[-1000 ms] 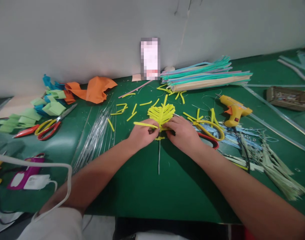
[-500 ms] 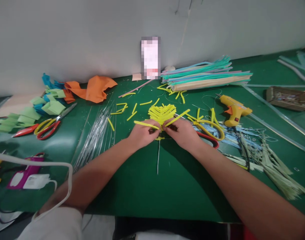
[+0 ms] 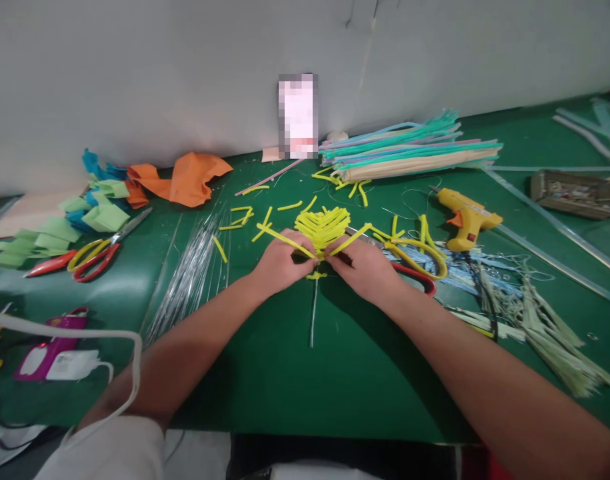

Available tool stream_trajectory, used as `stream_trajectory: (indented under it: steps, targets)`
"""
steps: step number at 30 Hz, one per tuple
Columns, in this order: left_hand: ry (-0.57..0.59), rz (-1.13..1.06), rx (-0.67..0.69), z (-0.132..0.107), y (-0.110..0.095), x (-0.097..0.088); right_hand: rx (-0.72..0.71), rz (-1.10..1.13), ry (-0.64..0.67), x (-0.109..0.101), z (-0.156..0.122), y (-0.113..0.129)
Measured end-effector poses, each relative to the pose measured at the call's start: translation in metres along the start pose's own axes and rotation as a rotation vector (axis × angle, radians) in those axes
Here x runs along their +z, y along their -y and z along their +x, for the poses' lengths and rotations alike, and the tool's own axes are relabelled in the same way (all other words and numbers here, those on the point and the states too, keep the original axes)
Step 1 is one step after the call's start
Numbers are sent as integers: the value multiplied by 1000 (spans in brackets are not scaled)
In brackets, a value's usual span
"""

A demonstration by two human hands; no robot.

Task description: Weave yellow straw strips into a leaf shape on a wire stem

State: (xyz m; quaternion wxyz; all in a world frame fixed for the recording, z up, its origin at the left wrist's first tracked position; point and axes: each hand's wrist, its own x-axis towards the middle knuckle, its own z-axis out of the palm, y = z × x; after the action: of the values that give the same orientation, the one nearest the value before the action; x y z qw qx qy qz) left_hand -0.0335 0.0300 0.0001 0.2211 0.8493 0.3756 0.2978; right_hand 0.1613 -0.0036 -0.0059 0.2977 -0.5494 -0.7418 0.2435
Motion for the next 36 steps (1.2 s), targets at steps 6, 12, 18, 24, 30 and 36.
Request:
stream_trajectory:
  steps: [6,12,18,24,30,36]
  targets:
    - [27,22,68,3,-1,3,-5,-3,23,-1,1,3]
    - [38,-11,55,4,-1,4,-2,3,34,0,3,5]
    - [44,-5,26,2,3,3,-59,11,41,1,4,1]
    - [81,-56,-54,3,3,0,-49,7,27,-1,1,-4]
    - [87,-96,-83,3,0,-3,-84,14,-16,2,-1,-9]
    - [57,-122,-73,1,2,-2,-50,63,-6,0,-1,-10]
